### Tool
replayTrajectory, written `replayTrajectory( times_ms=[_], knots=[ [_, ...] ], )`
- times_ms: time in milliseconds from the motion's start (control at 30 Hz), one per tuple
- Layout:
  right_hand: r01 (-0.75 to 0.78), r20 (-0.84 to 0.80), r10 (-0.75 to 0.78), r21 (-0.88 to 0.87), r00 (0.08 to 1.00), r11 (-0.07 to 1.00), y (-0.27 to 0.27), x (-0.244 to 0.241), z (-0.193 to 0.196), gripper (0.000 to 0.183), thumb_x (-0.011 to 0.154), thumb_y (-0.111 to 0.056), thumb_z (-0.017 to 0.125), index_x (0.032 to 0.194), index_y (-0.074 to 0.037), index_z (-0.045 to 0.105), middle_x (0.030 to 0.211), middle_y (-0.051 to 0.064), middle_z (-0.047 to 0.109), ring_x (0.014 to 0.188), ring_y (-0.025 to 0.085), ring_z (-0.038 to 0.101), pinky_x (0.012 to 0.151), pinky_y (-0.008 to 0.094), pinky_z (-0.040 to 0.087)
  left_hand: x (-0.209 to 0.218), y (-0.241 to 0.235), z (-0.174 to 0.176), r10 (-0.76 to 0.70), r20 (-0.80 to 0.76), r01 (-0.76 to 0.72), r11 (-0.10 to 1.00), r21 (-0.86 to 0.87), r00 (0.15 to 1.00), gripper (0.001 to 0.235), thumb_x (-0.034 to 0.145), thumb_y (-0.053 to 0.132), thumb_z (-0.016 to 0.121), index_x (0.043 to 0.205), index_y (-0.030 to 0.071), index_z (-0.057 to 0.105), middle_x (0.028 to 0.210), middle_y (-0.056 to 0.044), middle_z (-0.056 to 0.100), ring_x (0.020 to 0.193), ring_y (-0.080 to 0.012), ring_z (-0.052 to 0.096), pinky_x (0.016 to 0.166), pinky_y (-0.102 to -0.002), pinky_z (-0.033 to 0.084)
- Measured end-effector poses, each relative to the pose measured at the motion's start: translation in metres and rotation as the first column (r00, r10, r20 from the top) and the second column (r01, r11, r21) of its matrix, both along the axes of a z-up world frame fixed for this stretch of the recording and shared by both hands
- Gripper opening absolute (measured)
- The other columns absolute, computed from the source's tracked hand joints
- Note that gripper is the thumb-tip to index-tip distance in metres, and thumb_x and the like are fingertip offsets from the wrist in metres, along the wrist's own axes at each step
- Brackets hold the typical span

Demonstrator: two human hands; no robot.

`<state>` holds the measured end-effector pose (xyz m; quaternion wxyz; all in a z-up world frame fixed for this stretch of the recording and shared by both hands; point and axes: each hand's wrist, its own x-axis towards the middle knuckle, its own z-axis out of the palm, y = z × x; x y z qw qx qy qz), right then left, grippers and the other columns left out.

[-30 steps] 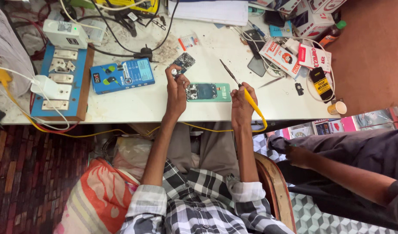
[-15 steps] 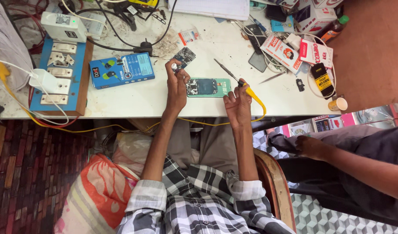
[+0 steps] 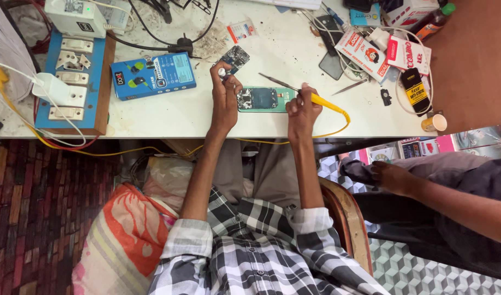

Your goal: The person uses a soldering iron to apply heat to a small circuit board while holding a spool of solder wire. They repeatedly touch the iron to different points on the board and feed solder into the joints. The person works at a cluttered electronics workbench with various tools and components visible.

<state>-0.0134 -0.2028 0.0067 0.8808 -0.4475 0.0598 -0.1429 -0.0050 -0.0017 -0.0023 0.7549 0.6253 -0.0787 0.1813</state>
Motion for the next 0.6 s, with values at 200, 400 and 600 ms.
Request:
replayTrajectory(
  times_ms=[200, 400, 600],
  knots=[
    [0.120, 0.017, -0.119, -0.265, 0.993, 0.957, 0.030, 0.005, -0.010, 0.017, 0.097, -0.007, 0.067, 0.091, -0.008, 0.052, 0.073, 0.002, 0.053, 0.052, 0.009, 0.046, 0.048, 0.026, 0.037, 0.000, 0.000, 0.001, -0.002, 0.026, 0.003, 1.000, -0.023, 1.000, 0.049, 0.113, 0.052, 0.039, 0.135, 0.008, 0.038, 0.076, -0.002, 0.045, 0.073, -0.0110, 0.044, 0.072, -0.028, 0.040],
    [0.220, 0.045, -0.215, -0.211, 0.976, 0.953, 0.027, 0.002, -0.022, 0.023, 0.097, -0.001, 0.065, 0.087, -0.007, 0.046, 0.071, 0.002, 0.049, 0.051, 0.010, 0.046, 0.048, 0.026, 0.037, 0.003, 0.000, -0.005, -0.010, -0.014, 0.009, 0.999, -0.052, 1.000, 0.049, 0.112, 0.052, 0.041, 0.135, 0.009, 0.039, 0.077, -0.002, 0.046, 0.072, -0.0108, 0.042, 0.069, -0.028, 0.038],
    [0.226, 0.059, -0.218, -0.248, 0.974, 0.942, 0.031, 0.002, -0.019, 0.023, 0.096, 0.001, 0.063, 0.086, -0.008, 0.044, 0.070, 0.003, 0.052, 0.049, 0.009, 0.042, 0.046, 0.025, 0.035, 0.004, 0.000, -0.003, -0.034, 0.021, 0.036, 0.995, -0.095, 0.999, 0.046, 0.114, 0.051, 0.041, 0.134, 0.009, 0.038, 0.078, -0.001, 0.045, 0.076, -0.0108, 0.044, 0.072, -0.028, 0.038]
  ],
)
